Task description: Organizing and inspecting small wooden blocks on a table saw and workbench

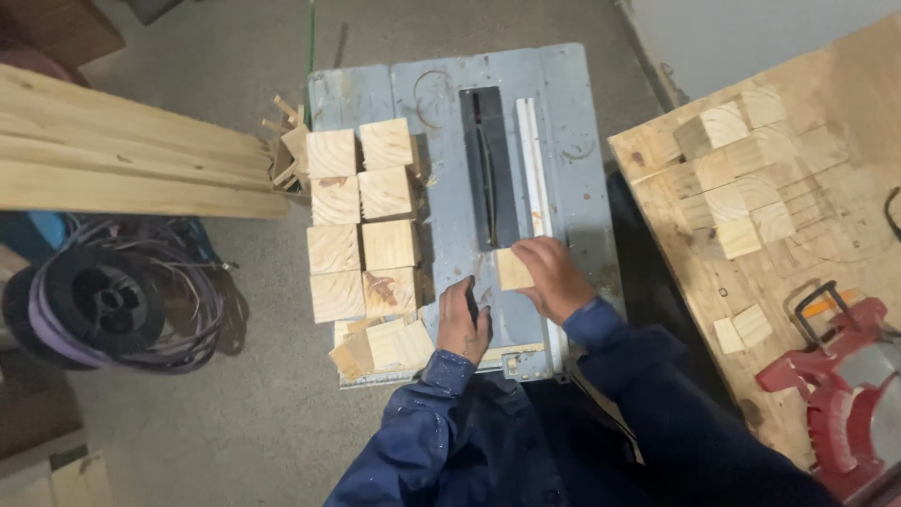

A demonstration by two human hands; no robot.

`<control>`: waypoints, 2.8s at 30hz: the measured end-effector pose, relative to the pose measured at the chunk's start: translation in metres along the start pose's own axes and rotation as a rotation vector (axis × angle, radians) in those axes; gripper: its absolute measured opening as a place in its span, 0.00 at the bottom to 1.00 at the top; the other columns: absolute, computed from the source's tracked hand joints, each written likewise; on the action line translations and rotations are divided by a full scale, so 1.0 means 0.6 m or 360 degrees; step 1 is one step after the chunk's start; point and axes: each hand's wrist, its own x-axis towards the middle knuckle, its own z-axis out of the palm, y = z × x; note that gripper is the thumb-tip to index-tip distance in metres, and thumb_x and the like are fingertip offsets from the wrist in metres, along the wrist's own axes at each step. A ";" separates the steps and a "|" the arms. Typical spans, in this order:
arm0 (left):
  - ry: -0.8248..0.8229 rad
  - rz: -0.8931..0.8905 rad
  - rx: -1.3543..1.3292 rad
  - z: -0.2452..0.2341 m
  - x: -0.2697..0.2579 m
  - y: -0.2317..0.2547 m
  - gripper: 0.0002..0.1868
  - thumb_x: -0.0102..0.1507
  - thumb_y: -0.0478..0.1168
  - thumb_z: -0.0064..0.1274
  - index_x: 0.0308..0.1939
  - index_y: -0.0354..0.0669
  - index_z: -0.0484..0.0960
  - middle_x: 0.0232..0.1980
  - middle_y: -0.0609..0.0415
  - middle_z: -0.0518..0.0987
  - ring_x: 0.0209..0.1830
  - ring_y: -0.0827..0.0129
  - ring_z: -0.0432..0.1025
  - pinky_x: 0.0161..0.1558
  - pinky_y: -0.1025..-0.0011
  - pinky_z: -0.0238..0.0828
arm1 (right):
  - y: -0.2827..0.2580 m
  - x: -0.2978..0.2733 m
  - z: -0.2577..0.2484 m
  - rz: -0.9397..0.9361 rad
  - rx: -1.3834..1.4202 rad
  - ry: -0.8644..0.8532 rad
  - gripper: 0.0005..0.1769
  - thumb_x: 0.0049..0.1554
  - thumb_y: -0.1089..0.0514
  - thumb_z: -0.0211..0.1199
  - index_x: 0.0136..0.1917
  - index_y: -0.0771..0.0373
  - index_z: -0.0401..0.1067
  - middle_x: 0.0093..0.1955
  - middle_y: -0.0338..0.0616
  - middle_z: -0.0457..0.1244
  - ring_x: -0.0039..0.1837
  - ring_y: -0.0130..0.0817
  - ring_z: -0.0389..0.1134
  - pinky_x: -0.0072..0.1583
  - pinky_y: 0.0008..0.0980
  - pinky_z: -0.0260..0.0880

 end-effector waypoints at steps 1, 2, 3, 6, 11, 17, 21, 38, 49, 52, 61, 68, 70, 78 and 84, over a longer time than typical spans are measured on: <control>0.0006 -0.0012 0.0005 -0.003 -0.007 -0.007 0.37 0.54 0.32 0.63 0.67 0.35 0.69 0.57 0.44 0.73 0.61 0.48 0.69 0.65 0.57 0.68 | -0.006 0.002 -0.006 -0.0008 0.0010 -0.0008 0.38 0.56 0.41 0.64 0.71 0.66 0.64 0.65 0.53 0.60 0.70 0.56 0.59 0.69 0.50 0.58; 0.0092 0.0170 0.0094 -0.003 -0.009 -0.014 0.30 0.59 0.34 0.57 0.65 0.33 0.71 0.55 0.43 0.73 0.60 0.47 0.70 0.64 0.56 0.68 | -0.008 0.007 -0.012 0.0005 -0.0015 -0.0024 0.37 0.60 0.37 0.54 0.71 0.65 0.63 0.65 0.51 0.60 0.69 0.53 0.60 0.69 0.48 0.59; 0.0178 0.0352 0.0185 -0.004 -0.012 -0.023 0.24 0.64 0.37 0.51 0.64 0.31 0.73 0.54 0.41 0.73 0.58 0.46 0.70 0.62 0.55 0.68 | -0.010 0.013 -0.018 0.0017 -0.0040 -0.0040 0.38 0.64 0.33 0.44 0.72 0.64 0.62 0.65 0.50 0.59 0.68 0.50 0.61 0.69 0.46 0.60; 0.0199 0.0430 0.0286 -0.003 -0.008 -0.027 0.21 0.65 0.38 0.49 0.61 0.33 0.75 0.52 0.43 0.74 0.57 0.47 0.71 0.62 0.55 0.70 | 0.006 -0.004 -0.013 -0.0016 -0.0123 -0.0127 0.31 0.62 0.41 0.52 0.68 0.66 0.65 0.66 0.51 0.59 0.69 0.55 0.61 0.71 0.49 0.61; 0.0235 0.0510 0.0282 -0.013 -0.006 -0.011 0.16 0.66 0.36 0.46 0.55 0.31 0.77 0.47 0.43 0.75 0.54 0.48 0.73 0.60 0.56 0.72 | -0.029 0.021 -0.052 -0.0129 -0.0125 -0.0059 0.31 0.61 0.52 0.59 0.73 0.70 0.61 0.66 0.58 0.58 0.70 0.63 0.60 0.72 0.57 0.60; 0.0246 0.0609 0.0269 -0.024 0.003 0.006 0.14 0.66 0.34 0.44 0.52 0.28 0.77 0.44 0.41 0.74 0.50 0.44 0.74 0.57 0.53 0.73 | -0.019 0.027 -0.041 -0.0029 -0.0141 -0.0076 0.29 0.56 0.56 0.65 0.66 0.72 0.64 0.67 0.57 0.59 0.71 0.62 0.59 0.73 0.55 0.61; 0.0244 0.0629 0.0305 -0.023 0.003 0.008 0.14 0.66 0.35 0.43 0.52 0.29 0.77 0.44 0.42 0.74 0.51 0.44 0.73 0.57 0.52 0.73 | 0.001 0.016 -0.022 -0.0009 -0.0185 -0.0074 0.25 0.57 0.57 0.59 0.65 0.72 0.65 0.67 0.58 0.59 0.71 0.62 0.59 0.72 0.52 0.62; 0.0150 0.0621 0.0303 -0.026 0.004 0.017 0.09 0.63 0.32 0.45 0.44 0.29 0.77 0.43 0.43 0.73 0.51 0.42 0.73 0.55 0.52 0.74 | 0.003 0.052 -0.030 -0.0039 -0.0017 0.0116 0.28 0.60 0.51 0.61 0.68 0.69 0.65 0.68 0.54 0.60 0.70 0.58 0.60 0.65 0.50 0.63; 0.0142 0.0580 0.0280 -0.025 0.001 0.016 0.04 0.62 0.31 0.45 0.35 0.31 0.74 0.43 0.43 0.72 0.51 0.41 0.73 0.55 0.51 0.74 | 0.017 0.071 -0.022 0.0055 -0.0101 0.0110 0.26 0.58 0.50 0.61 0.66 0.64 0.65 0.69 0.49 0.60 0.71 0.54 0.59 0.58 0.47 0.61; 0.0158 0.0602 0.0321 -0.024 -0.001 0.015 0.05 0.62 0.31 0.43 0.32 0.32 0.73 0.42 0.44 0.72 0.51 0.41 0.73 0.54 0.52 0.75 | 0.008 0.083 -0.037 0.0055 -0.0131 0.0111 0.23 0.57 0.50 0.62 0.62 0.64 0.66 0.68 0.49 0.61 0.70 0.54 0.60 0.56 0.46 0.61; 0.0158 0.0599 0.0316 -0.023 -0.002 0.015 0.05 0.60 0.31 0.44 0.30 0.33 0.72 0.42 0.43 0.72 0.51 0.40 0.73 0.53 0.51 0.75 | 0.009 0.100 -0.042 0.0080 -0.0187 0.0109 0.24 0.55 0.51 0.65 0.60 0.65 0.67 0.67 0.50 0.62 0.69 0.54 0.60 0.54 0.47 0.59; 0.0151 0.0572 0.0347 -0.021 -0.004 0.014 0.04 0.59 0.30 0.45 0.30 0.32 0.72 0.42 0.42 0.72 0.52 0.39 0.73 0.55 0.52 0.75 | 0.024 0.107 -0.037 0.0104 -0.0125 0.0087 0.24 0.55 0.52 0.65 0.61 0.64 0.67 0.68 0.48 0.62 0.70 0.53 0.59 0.57 0.47 0.57; 0.0151 0.0560 0.0358 -0.020 -0.005 0.013 0.04 0.59 0.30 0.45 0.30 0.32 0.72 0.42 0.43 0.72 0.52 0.40 0.74 0.55 0.52 0.75 | 0.031 0.108 -0.032 0.0115 -0.0094 0.0092 0.24 0.55 0.51 0.64 0.61 0.64 0.67 0.67 0.48 0.62 0.70 0.53 0.59 0.57 0.47 0.56; 0.0135 0.0565 0.0328 -0.014 -0.010 0.002 0.03 0.56 0.30 0.47 0.31 0.31 0.72 0.43 0.42 0.72 0.53 0.40 0.73 0.56 0.52 0.74 | 0.041 0.123 -0.035 0.0143 -0.0084 0.0077 0.26 0.54 0.52 0.66 0.64 0.63 0.66 0.68 0.47 0.62 0.71 0.51 0.58 0.60 0.47 0.54; 0.0145 0.0550 0.0336 -0.016 -0.008 0.006 0.02 0.54 0.29 0.47 0.30 0.31 0.73 0.43 0.42 0.72 0.53 0.41 0.73 0.57 0.52 0.74 | 0.049 0.140 -0.035 0.0147 -0.0111 0.0088 0.28 0.52 0.53 0.68 0.64 0.63 0.67 0.69 0.48 0.62 0.71 0.51 0.59 0.60 0.48 0.55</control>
